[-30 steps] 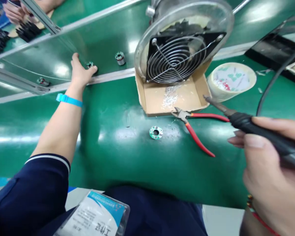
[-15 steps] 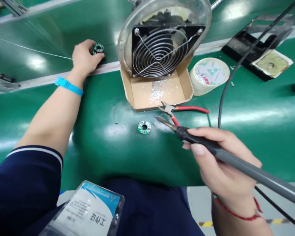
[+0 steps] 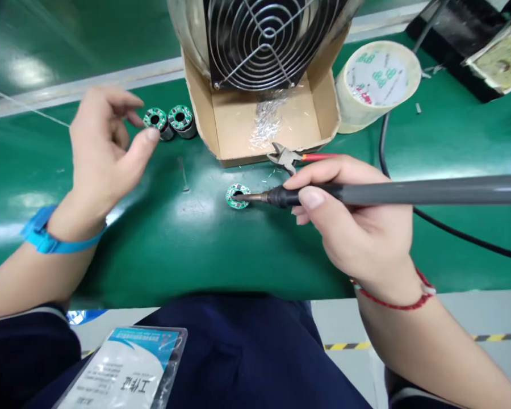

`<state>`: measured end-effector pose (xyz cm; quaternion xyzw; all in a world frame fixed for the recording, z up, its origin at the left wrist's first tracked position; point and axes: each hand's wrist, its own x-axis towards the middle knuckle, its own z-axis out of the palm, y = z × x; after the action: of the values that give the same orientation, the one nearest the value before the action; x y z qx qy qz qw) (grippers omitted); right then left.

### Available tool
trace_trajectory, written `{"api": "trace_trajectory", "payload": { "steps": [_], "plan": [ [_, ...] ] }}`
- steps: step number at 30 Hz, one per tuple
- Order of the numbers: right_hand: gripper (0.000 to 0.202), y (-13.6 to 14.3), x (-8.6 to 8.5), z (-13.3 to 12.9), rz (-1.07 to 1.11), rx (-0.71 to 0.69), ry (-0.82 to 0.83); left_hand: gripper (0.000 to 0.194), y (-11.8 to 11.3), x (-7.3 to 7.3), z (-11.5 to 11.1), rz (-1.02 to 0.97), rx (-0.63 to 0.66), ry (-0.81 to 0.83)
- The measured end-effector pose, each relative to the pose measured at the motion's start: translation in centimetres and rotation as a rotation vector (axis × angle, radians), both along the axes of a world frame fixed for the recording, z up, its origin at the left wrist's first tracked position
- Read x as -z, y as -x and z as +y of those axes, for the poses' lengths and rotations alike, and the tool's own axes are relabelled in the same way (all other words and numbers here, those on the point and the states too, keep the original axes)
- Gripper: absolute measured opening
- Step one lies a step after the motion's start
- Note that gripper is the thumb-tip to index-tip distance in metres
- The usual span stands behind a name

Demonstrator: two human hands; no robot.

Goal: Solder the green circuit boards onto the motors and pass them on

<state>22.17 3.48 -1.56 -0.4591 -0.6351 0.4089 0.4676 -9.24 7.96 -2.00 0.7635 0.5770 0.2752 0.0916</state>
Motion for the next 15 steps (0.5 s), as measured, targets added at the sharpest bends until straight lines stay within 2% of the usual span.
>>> {"api": "trace_trajectory", "payload": {
  "steps": [2, 5, 7, 9, 13, 15],
  "plan": [
    [0.014, 0.0, 0.2, 0.2, 0.004, -0.008, 0.002, 0.022, -1.9, -0.5, -2.4, -0.043, 0.176, 0.135],
    [0.014, 0.0, 0.2, 0.4, 0.002, 0.002, 0.025, 0.043, -5.3, -0.1, -4.5, -0.005, 0.341, 0.378],
    [0.014, 0.0, 0.1, 0.5, 0.003, 0.005, 0.048, 0.051, -7.0, 0.6, -4.8, 0.033, 0.348, 0.446],
    [0.013, 0.0, -0.2, 0.7, -0.003, 0.005, 0.063, 0.046, -7.9, 1.1, -4.6, 0.052, 0.351, 0.447],
    [0.010, -0.1, -0.9, 0.5, -0.093, -0.024, 0.027, 0.042, -7.9, 1.6, -4.0, 0.007, 0.384, 0.425],
    [0.013, -0.7, -0.9, 0.1, -0.178, 0.022, -0.012, 0.043, -7.6, 1.6, -4.0, -0.044, 0.391, 0.433]
  ]
}}
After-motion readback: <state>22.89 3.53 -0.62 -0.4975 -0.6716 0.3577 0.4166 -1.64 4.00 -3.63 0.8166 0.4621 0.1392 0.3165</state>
